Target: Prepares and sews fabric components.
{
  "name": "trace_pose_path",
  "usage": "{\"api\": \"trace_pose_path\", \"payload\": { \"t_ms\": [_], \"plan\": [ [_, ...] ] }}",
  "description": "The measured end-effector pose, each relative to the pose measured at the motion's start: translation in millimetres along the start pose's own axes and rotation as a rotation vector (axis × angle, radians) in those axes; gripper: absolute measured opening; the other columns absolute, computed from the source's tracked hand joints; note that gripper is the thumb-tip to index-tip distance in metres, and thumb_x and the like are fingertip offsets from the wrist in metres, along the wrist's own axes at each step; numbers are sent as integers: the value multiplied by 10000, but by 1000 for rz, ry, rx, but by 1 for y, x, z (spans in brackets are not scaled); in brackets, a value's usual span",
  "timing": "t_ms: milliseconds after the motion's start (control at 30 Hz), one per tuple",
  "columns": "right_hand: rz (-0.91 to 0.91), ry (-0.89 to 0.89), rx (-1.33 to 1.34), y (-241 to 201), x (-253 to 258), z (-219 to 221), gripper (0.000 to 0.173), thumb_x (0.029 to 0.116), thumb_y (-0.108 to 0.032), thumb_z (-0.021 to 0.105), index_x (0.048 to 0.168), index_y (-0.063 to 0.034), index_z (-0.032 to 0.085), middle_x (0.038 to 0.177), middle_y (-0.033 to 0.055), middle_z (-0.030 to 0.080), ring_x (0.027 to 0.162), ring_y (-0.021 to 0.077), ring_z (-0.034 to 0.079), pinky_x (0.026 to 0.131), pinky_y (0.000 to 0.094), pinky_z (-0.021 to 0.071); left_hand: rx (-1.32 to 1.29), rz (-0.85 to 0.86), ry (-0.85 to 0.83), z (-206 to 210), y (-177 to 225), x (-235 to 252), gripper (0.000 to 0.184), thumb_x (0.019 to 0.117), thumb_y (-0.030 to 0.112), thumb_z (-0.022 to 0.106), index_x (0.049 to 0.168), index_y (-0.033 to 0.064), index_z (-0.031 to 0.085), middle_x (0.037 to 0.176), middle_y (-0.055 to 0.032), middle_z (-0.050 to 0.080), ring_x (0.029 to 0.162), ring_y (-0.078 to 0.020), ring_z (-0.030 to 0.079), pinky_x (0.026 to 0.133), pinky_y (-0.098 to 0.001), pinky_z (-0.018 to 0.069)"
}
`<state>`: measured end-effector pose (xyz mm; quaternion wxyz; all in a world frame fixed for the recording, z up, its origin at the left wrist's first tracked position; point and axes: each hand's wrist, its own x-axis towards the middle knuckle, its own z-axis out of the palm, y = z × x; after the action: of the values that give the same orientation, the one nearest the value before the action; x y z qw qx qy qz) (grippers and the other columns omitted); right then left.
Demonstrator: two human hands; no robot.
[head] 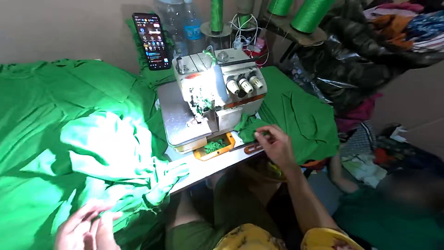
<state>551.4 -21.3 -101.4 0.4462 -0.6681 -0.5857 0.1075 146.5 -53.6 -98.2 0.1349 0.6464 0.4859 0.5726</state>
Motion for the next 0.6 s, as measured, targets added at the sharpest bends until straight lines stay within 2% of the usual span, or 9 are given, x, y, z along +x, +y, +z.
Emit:
{"api": "trace_pose_path", "payload": {
  "t_ms": [33,67,167,267,367,467,533,567,600],
  "plan": [
    [28,12,-88,9,6,-10,205,955,-154,679,1036,22,746,995,184,695,710,211,641,658,377,555,-59,5,-1,2,7,-2,281,1007,15,462,1281,22,524,1173,114,639,980,42,651,796,-179,579],
    [52,8,-142,14,10,-14,188,945,-161,697,1002,9,751,976,176,684,704,220,607,653,395,520,-97,20,-17,6,14,-4,284,1021,56,474,1292,113,541,1176,160,638,977,41,649,785,-176,572],
    [125,-165,-202,10,18,-10,296,944,-268,732,1048,9,747,1057,197,680,804,297,637,742,496,529,-92,57,-85,31,40,-11,271,1029,200,556,1286,284,576,1229,207,601,1049,49,618,844,-166,548],
    [115,-227,-222,5,22,5,433,898,-351,781,1139,5,730,1151,219,663,991,378,656,837,572,530,-52,81,-98,52,50,-20,259,998,207,595,1246,278,609,1233,161,545,1071,61,582,876,-146,534],
    [-19,-166,-250,1,19,12,460,825,-373,831,1067,3,723,1088,211,655,1022,404,639,790,574,530,-65,74,-91,55,50,-24,273,991,188,602,1252,267,599,1238,145,536,1055,61,588,866,-134,539],
    [-50,-234,-306,0,20,14,219,885,-217,773,949,-9,749,1029,197,674,1035,416,624,792,567,523,-87,38,-88,51,51,-26,280,985,177,597,1248,273,605,1229,157,550,1048,50,597,868,-143,541],
    [-70,-173,-230,6,23,15,143,904,-145,724,871,-8,750,989,191,692,1003,402,638,799,557,525,-107,14,-76,53,52,-26,261,978,189,607,1222,279,622,1218,165,557,1033,50,602,850,-141,548],
    [-76,-118,-140,7,25,13,130,894,-122,719,853,-1,741,979,189,690,975,371,644,798,531,525,-116,6,-74,56,53,-25,249,979,201,608,1213,284,630,1214,169,559,1020,57,603,837,-134,548],
    [-60,-71,-25,6,25,10,114,882,-103,712,842,3,727,975,172,684,939,301,641,786,461,524,-129,2,-83,59,55,-26,228,988,220,608,1206,281,634,1213,168,559,1014,62,603,830,-130,548]
  ]
}}
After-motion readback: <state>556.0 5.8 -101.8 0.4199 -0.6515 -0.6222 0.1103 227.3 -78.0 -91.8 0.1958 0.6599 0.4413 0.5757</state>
